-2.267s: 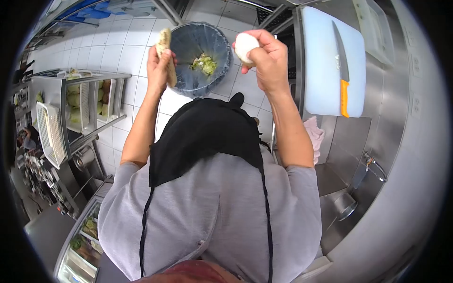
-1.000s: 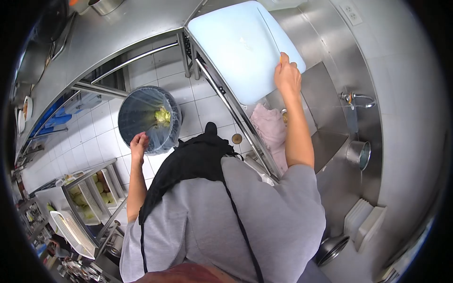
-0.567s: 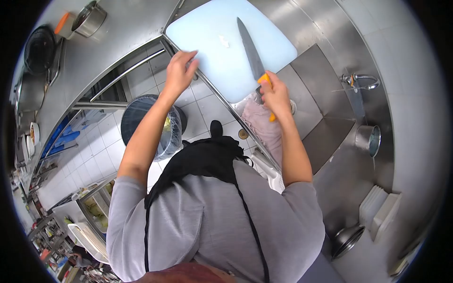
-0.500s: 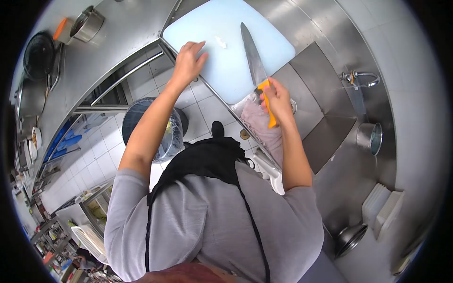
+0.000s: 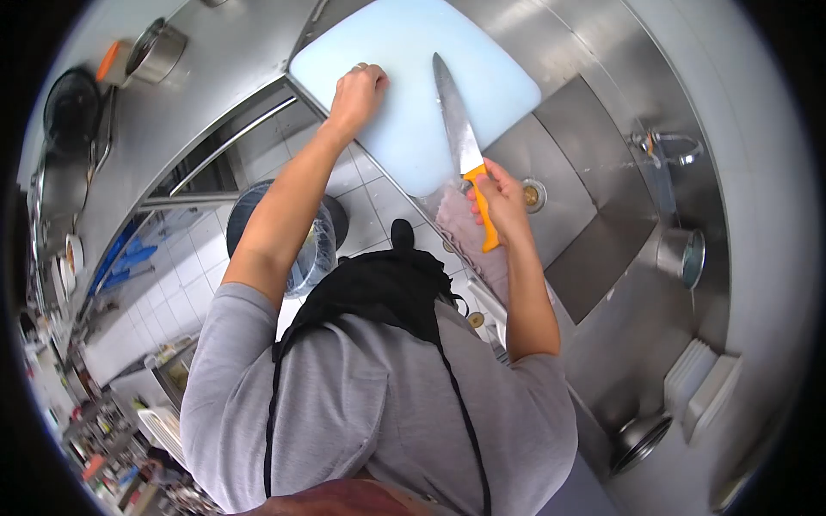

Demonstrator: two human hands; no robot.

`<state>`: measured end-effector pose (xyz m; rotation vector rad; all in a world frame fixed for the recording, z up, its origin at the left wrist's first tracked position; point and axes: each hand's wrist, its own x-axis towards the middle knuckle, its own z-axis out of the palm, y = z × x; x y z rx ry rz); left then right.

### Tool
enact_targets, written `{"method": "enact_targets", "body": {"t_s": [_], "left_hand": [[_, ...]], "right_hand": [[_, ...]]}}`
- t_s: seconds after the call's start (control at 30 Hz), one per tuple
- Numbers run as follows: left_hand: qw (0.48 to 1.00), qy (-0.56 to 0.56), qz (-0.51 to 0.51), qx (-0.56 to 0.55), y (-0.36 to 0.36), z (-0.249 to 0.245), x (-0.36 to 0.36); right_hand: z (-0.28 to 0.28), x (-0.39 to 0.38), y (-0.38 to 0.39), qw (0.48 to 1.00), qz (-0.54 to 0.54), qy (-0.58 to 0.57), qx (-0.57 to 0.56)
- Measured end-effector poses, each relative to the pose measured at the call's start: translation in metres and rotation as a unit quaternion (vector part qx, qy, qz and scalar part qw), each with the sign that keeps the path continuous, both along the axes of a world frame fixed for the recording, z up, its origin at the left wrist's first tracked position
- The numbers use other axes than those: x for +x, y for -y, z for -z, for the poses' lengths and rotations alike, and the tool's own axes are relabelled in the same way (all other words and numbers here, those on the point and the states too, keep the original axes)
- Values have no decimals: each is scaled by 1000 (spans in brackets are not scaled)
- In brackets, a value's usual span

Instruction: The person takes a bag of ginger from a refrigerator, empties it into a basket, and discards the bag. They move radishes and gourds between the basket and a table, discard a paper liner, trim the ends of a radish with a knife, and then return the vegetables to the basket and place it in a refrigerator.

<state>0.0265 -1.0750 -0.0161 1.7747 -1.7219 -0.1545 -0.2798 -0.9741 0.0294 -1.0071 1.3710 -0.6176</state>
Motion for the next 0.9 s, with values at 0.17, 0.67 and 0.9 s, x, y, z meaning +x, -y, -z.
{"method": "enact_targets", "body": {"t_s": [0.17,0.67,0.9], "left_hand": [[973,-219,-73,8,-119,-2,28],[754,-480,-448,15,-372,159,169],[802,-318,-474,177,-509,181,134]], "right_hand": [[26,-2,40,904,-111,-231,-343],[12,90,120,655,-215,-495,-529],[9,72,116,613,-156,-474,-612]]}}
